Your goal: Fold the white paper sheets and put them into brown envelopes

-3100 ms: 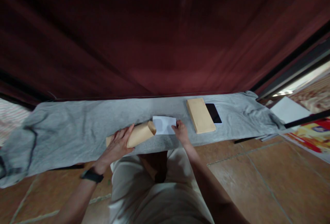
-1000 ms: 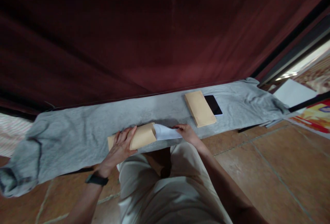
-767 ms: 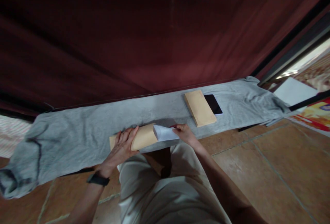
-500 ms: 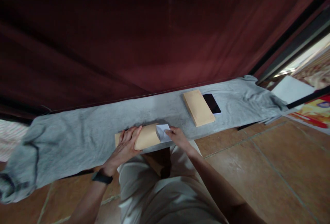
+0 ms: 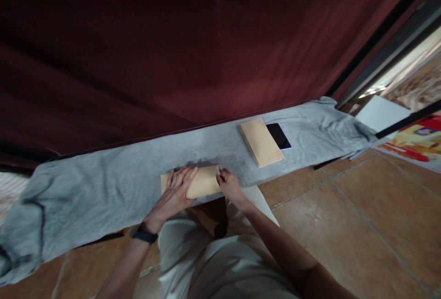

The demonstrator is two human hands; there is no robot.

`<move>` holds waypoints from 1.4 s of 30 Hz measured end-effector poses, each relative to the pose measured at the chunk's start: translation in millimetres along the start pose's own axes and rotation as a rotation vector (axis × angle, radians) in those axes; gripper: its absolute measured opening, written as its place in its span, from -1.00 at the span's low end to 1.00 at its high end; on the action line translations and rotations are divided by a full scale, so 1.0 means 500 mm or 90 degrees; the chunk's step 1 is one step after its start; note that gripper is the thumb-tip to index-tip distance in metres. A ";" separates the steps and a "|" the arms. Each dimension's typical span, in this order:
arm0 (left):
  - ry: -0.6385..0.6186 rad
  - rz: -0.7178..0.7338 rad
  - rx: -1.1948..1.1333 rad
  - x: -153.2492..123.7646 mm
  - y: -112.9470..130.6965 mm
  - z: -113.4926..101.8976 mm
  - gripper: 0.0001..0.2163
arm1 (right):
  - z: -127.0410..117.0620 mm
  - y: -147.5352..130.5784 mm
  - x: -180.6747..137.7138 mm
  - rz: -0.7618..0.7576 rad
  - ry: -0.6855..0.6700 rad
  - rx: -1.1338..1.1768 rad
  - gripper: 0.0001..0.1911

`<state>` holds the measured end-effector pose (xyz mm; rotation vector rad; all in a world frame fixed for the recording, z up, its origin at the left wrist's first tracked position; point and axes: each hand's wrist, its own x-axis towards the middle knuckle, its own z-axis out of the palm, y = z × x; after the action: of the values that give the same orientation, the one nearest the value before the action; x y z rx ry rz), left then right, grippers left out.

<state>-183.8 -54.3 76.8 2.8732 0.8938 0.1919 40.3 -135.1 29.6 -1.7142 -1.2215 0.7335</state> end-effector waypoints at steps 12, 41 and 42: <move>0.015 0.035 0.012 0.031 0.001 -0.025 -0.10 | -0.029 0.008 0.012 0.106 0.036 0.295 -0.67; 0.286 -0.602 -1.203 0.135 0.220 0.087 -0.62 | 0.028 -0.008 0.048 0.211 0.215 0.539 -0.79; 0.283 -0.598 -1.169 0.138 0.216 0.087 -0.61 | 0.026 -0.010 0.046 0.209 0.211 0.545 -0.78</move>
<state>-60.7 -107.0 56.8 0.6514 1.0554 0.8947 35.0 -108.7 29.1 -1.2297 -0.2979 0.9412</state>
